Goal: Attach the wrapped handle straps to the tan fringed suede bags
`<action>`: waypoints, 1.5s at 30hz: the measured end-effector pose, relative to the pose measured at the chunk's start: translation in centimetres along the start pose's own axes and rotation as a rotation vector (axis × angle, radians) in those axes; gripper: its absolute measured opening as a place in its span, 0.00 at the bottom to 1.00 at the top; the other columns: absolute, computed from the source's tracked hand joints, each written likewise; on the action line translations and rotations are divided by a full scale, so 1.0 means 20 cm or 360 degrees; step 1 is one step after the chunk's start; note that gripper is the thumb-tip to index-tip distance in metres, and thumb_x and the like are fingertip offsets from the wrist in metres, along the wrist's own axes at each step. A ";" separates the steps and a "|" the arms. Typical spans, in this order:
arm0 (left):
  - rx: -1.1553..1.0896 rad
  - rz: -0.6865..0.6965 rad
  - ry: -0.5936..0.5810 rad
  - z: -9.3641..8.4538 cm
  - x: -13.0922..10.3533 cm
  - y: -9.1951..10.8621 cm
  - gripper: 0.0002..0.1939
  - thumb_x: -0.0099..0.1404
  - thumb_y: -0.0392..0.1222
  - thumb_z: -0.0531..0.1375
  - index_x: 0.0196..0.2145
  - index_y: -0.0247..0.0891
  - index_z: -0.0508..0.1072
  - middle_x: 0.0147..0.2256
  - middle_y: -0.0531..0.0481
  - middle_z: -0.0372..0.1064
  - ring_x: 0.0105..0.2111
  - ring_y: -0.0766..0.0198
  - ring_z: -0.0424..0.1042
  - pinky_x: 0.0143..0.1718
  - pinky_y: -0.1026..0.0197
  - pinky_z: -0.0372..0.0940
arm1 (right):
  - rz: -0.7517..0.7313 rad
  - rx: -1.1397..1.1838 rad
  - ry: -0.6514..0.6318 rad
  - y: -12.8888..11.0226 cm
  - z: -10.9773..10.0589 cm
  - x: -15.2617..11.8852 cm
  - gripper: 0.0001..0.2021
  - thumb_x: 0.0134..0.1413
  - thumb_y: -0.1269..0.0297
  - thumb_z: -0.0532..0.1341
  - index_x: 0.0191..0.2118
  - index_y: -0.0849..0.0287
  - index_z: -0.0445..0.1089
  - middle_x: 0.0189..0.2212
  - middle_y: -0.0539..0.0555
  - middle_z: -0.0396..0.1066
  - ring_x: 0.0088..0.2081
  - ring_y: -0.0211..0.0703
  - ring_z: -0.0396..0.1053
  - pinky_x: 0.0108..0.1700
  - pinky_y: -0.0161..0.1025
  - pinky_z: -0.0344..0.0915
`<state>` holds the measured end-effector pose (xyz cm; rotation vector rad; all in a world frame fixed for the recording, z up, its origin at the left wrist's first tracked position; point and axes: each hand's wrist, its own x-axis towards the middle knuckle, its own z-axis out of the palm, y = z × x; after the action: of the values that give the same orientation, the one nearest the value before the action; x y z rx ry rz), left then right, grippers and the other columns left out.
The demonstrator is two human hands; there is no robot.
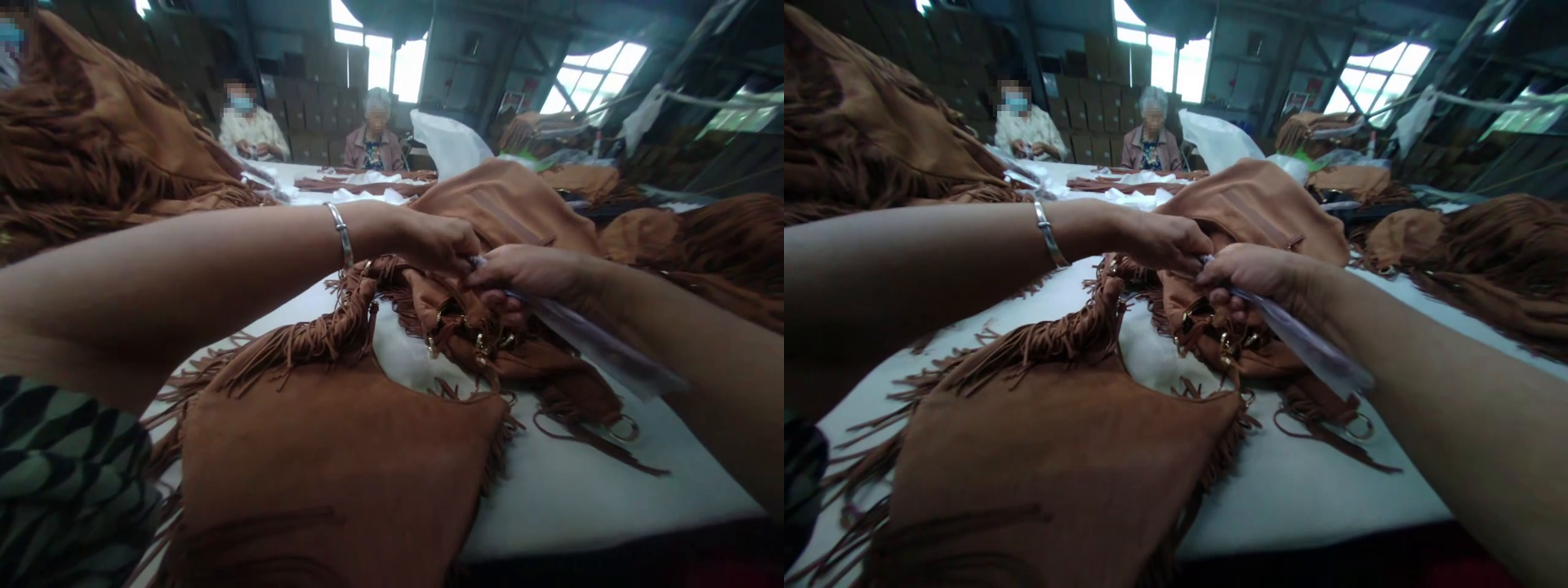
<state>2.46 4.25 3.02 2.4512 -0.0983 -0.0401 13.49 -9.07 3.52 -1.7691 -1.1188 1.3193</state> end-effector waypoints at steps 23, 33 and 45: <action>0.0140 -0.0039 0.0315 0.08 -0.06 -0.14 0.17 0.64 0.52 0.50 0.27 0.36 0.62 0.22 0.55 0.53 0.22 0.71 0.53 0.23 0.66 0.47 | -0.0844 0.1057 0.0826 0.38 -0.21 -0.16 0.03 0.49 0.66 0.64 0.30 0.58 0.69 0.26 0.48 0.74 0.22 0.33 0.67 0.23 0.29 0.66; 0.0012 0.0023 0.0300 0.14 -0.03 -0.11 0.17 0.65 0.52 0.51 0.29 0.34 0.64 0.25 0.55 0.56 0.25 0.70 0.55 0.26 0.67 0.51 | -0.1134 0.1164 0.0909 0.31 0.02 -0.01 0.11 0.45 0.58 0.68 0.35 0.56 0.72 0.28 0.46 0.72 0.25 0.33 0.66 0.24 0.29 0.64; -0.0472 0.0175 0.0655 0.09 -0.09 0.02 0.29 0.60 0.50 0.59 0.54 0.34 0.59 0.49 0.41 0.63 0.47 0.61 0.65 0.45 0.61 0.62 | -0.1081 0.0689 0.0864 0.25 0.27 0.20 0.12 0.46 0.54 0.66 0.31 0.59 0.71 0.23 0.48 0.70 0.22 0.36 0.63 0.25 0.34 0.63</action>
<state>0.45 2.90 1.96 2.1067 -0.0407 0.4633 10.03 -7.42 -3.90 -1.1586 -0.9072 0.5581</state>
